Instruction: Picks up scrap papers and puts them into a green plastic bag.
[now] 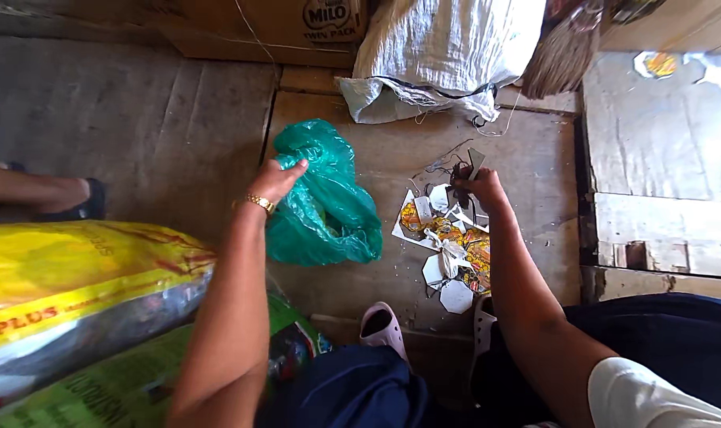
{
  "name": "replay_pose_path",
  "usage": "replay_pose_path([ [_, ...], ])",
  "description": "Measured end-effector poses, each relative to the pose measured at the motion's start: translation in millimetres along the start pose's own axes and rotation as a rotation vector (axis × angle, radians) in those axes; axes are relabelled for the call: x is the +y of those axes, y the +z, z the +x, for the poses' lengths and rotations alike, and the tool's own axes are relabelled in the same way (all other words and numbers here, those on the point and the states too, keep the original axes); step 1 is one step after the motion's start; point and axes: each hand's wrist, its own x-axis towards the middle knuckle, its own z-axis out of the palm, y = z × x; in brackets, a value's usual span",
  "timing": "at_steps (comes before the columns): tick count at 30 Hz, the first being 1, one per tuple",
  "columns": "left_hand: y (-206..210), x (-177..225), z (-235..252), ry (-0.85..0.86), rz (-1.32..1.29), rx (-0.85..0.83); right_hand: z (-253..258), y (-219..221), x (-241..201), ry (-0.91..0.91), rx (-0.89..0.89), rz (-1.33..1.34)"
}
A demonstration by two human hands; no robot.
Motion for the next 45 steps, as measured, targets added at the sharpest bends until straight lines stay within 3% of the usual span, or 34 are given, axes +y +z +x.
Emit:
replay_pose_path([
  [6, -3, 2, -1, -0.001, 0.026, -0.003, -10, 4, -21, 0.019, 0.027, 0.487],
  [12, -13, -5, -9, 0.077, 0.052, -0.121, -20, 25, -48, -0.018, 0.013, 0.614],
  [19, -24, -4, -19, 0.019, -0.029, -0.087, -64, 98, -142, -0.149, 0.061, 0.941],
  [23, -28, -14, -15, -0.007, -0.067, -0.063, -105, 143, -197, -0.342, 0.113, 1.107],
  [26, -31, -16, -15, 0.002, -0.132, -0.072, -121, 188, -190, -0.673, 0.098, 0.862],
  [28, -36, -17, -19, 0.024, -0.172, -0.060, -112, 231, -154, -0.854, 0.057, 0.540],
  [29, -38, -16, -22, 0.027, -0.186, -0.057, -103, 253, -131, -0.852, 0.011, 0.396],
  [32, -40, -16, -27, 0.047, -0.174, -0.054, -83, 300, -81, -0.576, -0.261, -0.079],
  [34, -39, -16, -28, 0.061, -0.154, -0.069, -74, 316, -80, -0.353, -0.472, -0.270],
  [37, -38, -17, -31, 0.060, -0.132, -0.082, -78, 322, -109, -0.271, -0.710, -0.407],
  [40, -40, -21, -33, 0.023, -0.121, -0.077, -76, 320, -129, -0.261, -0.967, -0.748],
  [42, -43, -27, -30, 0.002, -0.143, -0.054, -76, 302, -140, -0.335, -1.004, -0.770],
  [44, -45, -35, -26, -0.004, -0.166, -0.037, -69, 277, -125, -0.443, -0.933, -0.492],
  [45, -45, -37, -26, -0.007, -0.168, -0.034, -67, 260, -116, -0.384, -0.890, -0.304],
])
